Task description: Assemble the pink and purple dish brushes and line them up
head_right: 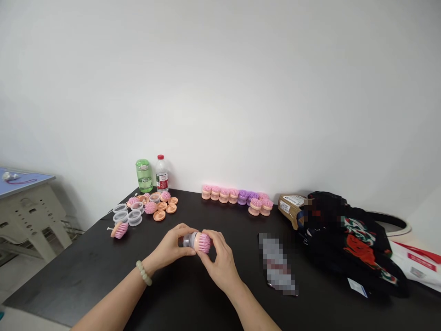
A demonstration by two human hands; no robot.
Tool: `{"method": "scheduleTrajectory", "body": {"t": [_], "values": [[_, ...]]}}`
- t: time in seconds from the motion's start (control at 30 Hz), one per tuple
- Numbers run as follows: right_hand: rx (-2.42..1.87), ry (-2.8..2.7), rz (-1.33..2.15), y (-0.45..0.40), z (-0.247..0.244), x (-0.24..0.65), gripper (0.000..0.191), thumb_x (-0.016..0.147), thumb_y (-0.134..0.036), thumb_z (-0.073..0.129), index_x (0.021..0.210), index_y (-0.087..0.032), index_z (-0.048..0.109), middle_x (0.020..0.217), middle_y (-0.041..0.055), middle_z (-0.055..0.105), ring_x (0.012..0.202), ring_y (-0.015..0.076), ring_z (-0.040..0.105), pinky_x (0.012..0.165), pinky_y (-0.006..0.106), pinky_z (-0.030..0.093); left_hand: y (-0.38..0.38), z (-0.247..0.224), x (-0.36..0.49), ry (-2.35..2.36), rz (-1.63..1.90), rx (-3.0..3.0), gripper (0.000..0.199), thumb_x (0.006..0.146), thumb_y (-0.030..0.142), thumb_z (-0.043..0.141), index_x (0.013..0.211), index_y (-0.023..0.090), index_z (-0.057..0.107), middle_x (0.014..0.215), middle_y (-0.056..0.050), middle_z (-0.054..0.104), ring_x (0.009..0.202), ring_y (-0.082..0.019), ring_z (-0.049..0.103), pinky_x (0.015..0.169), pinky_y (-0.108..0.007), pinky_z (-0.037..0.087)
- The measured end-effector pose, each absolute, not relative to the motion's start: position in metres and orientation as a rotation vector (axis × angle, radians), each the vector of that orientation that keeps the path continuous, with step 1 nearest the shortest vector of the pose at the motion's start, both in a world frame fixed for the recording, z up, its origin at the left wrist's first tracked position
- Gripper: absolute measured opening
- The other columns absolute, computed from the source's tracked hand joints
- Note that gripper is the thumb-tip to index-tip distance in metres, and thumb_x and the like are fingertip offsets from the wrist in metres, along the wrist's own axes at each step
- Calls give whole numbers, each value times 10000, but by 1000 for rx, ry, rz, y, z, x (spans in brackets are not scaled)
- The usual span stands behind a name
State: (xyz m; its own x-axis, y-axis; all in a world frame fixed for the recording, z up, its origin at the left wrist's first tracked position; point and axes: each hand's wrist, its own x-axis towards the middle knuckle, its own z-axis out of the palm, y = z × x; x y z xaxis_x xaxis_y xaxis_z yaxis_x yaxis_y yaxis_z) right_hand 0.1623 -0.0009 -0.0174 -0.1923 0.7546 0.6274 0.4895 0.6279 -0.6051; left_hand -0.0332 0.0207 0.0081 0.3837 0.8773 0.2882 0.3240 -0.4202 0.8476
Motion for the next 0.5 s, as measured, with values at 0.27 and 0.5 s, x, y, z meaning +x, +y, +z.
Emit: {"method": "scheduleTrajectory", "body": {"t": [0.27, 0.5], "values": [[-920, -1874, 429, -7, -6, 165, 306, 847, -217, 623, 1150, -243, 584, 1066, 51, 664, 949, 205, 653, 812, 310, 548, 22, 6, -34, 762, 958, 1627, 493, 653, 452, 831, 1063, 200, 725, 976, -37, 587, 853, -178, 564, 759, -289, 447], [-865, -1916, 485, -7, -4, 167, 319, 848, -179, 625, 1152, -256, 570, 1103, 58, 641, 1006, 216, 630, 858, 341, 538, 20, 8, -33, 686, 917, 1359, 483, 588, 350, 888, 966, 151, 663, 842, -9, 635, 759, -136, 553, 688, -250, 415]]}}
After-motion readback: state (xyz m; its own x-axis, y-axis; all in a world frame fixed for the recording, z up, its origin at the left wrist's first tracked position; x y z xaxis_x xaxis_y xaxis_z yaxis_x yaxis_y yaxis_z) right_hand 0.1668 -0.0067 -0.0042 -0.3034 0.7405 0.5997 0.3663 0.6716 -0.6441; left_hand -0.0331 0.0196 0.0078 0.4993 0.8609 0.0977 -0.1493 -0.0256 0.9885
